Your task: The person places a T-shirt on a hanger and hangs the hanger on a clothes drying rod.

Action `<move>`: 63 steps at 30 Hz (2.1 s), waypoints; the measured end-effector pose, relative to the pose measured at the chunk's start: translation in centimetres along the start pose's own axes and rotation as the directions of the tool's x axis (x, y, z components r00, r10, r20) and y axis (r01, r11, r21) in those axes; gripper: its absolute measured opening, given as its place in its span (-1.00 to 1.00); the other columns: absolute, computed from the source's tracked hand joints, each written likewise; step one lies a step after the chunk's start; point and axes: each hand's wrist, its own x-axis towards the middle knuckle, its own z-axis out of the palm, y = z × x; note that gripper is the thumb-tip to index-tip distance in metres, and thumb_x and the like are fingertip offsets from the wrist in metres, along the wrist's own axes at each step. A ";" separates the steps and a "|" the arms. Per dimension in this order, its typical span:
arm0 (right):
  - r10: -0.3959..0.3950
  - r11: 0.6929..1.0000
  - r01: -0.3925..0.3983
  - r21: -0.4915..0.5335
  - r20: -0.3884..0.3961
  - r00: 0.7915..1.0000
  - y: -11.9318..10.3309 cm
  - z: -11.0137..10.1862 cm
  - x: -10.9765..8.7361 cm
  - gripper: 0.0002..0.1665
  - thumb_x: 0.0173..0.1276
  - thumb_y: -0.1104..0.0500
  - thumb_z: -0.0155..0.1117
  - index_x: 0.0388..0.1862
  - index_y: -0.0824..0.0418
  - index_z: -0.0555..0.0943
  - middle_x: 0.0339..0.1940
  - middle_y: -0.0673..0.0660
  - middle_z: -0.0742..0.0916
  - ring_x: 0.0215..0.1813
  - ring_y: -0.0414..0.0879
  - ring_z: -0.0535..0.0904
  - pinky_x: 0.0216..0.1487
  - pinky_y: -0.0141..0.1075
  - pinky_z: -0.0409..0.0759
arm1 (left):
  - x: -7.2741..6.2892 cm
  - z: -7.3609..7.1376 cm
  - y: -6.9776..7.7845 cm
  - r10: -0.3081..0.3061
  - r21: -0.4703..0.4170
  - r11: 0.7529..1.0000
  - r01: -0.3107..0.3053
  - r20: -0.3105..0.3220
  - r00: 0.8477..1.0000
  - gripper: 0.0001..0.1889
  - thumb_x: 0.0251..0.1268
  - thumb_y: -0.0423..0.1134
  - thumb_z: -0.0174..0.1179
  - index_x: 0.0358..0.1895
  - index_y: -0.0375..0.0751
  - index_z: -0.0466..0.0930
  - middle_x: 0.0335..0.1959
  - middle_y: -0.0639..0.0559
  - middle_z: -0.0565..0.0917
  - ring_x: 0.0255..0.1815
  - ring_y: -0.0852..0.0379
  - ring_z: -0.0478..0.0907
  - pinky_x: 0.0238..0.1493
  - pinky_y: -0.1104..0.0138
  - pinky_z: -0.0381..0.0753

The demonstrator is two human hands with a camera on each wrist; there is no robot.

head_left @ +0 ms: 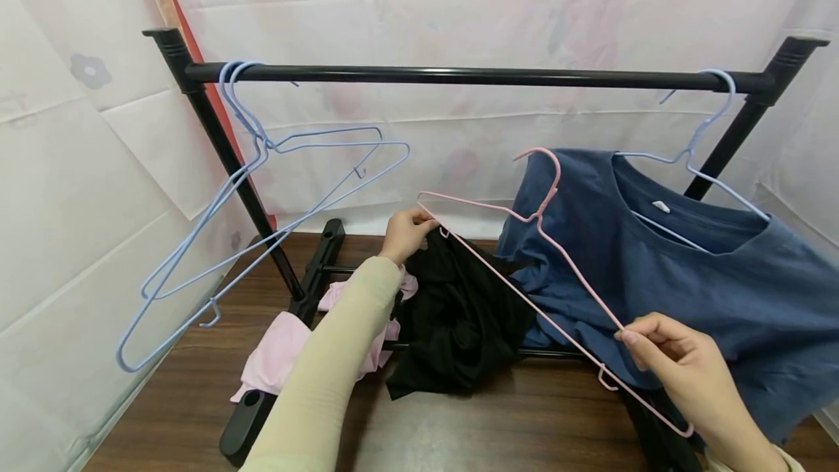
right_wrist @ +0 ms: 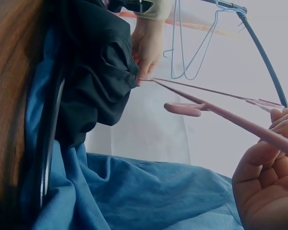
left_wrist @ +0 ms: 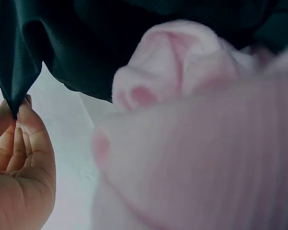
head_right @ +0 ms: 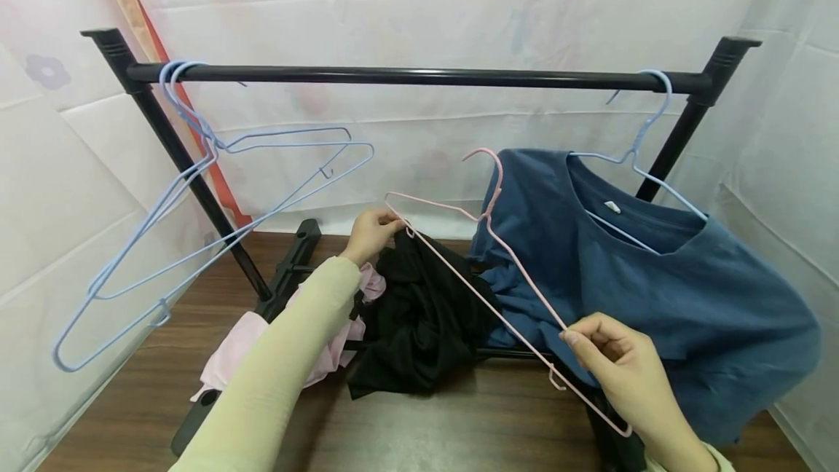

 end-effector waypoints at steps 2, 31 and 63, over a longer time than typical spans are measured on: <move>0.019 0.999 -0.019 -0.027 0.003 1.000 0.2 0.1 0.0 -0.92 0.40 0.44 0.15 -0.27 0.44 0.60 -0.59 -0.06 0.57 -0.52 -0.15 0.44 -0.52 -0.26 0.35 | 0.1 -0.1 -0.2 -0.014 -0.025 1.000 0.013 -0.023 1.000 -0.83 0.31 -0.20 0.29 -0.20 -0.24 0.72 -0.19 -0.14 0.76 -0.29 0.00 0.69 -0.19 0.29 0.66; 0.077 0.990 -0.070 -0.126 0.059 0.995 0.4 0.1 -0.5 -0.89 0.42 0.38 0.15 -0.29 0.36 0.62 -0.58 -0.06 0.53 -0.52 -0.11 0.42 -0.51 -0.25 0.36 | 0.1 -2.2 -0.9 -0.124 -0.094 0.990 0.108 -0.189 0.974 -0.79 0.42 -0.18 0.17 -0.11 -0.16 0.76 -0.16 -0.11 0.74 -0.23 0.03 0.60 -0.28 0.36 0.48; 0.013 0.997 -0.012 -0.075 0.012 1.000 -0.2 1.6 1.3 -0.94 0.39 0.40 0.19 -0.28 0.39 0.61 -0.61 -0.04 0.56 -0.56 -0.10 0.42 -0.55 -0.22 0.32 | -0.8 -2.0 5.2 0.157 -0.106 0.978 -0.177 -0.175 0.972 -0.81 0.34 -0.18 0.26 -0.14 -0.19 0.77 -0.14 -0.09 0.74 -0.12 0.03 0.61 -0.08 0.28 0.58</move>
